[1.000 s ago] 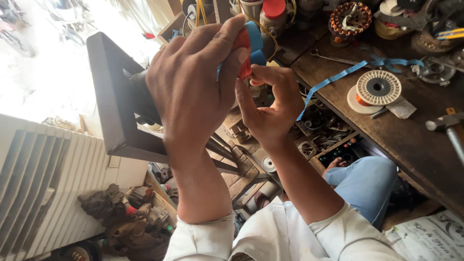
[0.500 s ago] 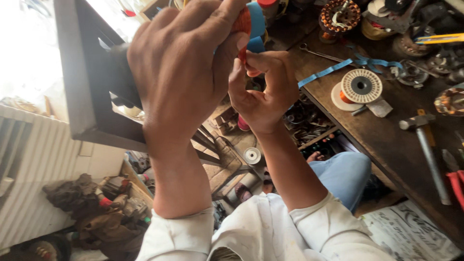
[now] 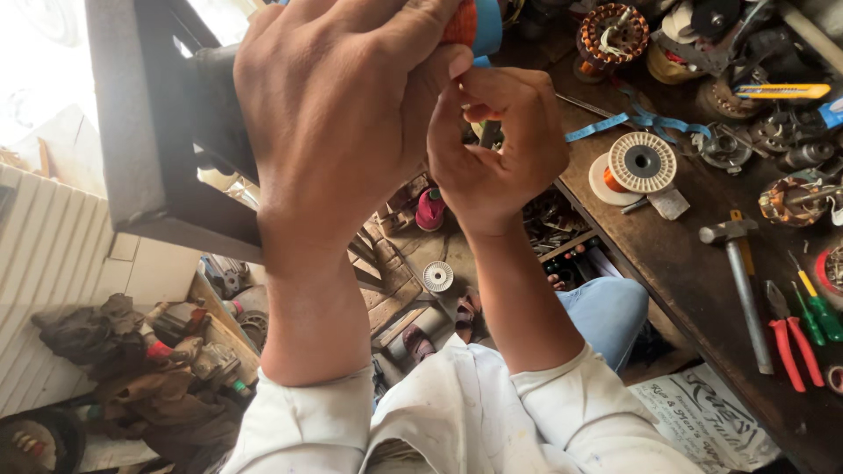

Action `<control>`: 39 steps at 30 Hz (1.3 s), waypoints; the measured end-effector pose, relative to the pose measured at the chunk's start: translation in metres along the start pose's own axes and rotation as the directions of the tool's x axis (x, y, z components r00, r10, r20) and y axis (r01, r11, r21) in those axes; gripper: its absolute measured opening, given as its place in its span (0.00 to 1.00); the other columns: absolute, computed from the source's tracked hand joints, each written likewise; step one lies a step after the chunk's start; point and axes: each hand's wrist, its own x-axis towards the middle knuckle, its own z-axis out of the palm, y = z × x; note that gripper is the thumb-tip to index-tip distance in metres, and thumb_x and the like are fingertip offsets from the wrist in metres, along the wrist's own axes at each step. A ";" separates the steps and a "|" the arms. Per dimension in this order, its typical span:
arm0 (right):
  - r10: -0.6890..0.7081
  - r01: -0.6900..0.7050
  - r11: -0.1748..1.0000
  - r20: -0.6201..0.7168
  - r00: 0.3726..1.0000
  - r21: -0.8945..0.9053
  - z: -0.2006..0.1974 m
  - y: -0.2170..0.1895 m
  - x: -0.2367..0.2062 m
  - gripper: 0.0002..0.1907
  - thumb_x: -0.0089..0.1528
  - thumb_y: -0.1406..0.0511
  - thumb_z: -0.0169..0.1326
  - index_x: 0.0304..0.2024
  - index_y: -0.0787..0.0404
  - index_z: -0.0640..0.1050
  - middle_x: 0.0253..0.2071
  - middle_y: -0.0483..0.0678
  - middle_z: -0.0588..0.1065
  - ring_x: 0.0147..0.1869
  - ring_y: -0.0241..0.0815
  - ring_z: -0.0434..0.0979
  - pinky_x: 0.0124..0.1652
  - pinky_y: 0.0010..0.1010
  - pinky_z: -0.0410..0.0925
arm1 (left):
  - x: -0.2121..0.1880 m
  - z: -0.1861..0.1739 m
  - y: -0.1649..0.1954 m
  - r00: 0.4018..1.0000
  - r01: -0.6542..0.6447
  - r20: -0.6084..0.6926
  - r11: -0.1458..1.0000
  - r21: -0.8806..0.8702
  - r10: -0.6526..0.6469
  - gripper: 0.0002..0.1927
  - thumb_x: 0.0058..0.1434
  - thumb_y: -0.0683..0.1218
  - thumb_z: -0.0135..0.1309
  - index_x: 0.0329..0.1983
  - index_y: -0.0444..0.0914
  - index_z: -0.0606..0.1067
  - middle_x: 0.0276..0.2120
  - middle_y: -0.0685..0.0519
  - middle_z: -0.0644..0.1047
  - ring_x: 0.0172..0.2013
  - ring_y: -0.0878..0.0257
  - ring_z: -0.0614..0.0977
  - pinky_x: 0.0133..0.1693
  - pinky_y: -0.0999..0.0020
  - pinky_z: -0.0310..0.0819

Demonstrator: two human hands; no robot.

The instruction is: The person holds a blue cylindrical armature wrapped with orange copper wire and winds and tightens the wire around it by hand, pressing and adjusting the coils. At the end the person sets the armature on a rack and picks up a cardboard box.

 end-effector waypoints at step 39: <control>0.401 -0.594 0.748 0.511 0.760 0.296 -0.077 0.006 0.028 0.04 0.72 0.67 0.51 0.44 0.63 0.74 0.40 0.50 0.75 0.37 0.37 0.72 0.40 0.30 0.68 | 0.009 -0.038 0.025 0.949 -0.127 0.200 0.875 -0.467 0.244 0.13 0.61 0.45 0.58 0.46 0.36 0.71 0.40 0.48 0.74 0.37 0.51 0.77 0.39 0.57 0.68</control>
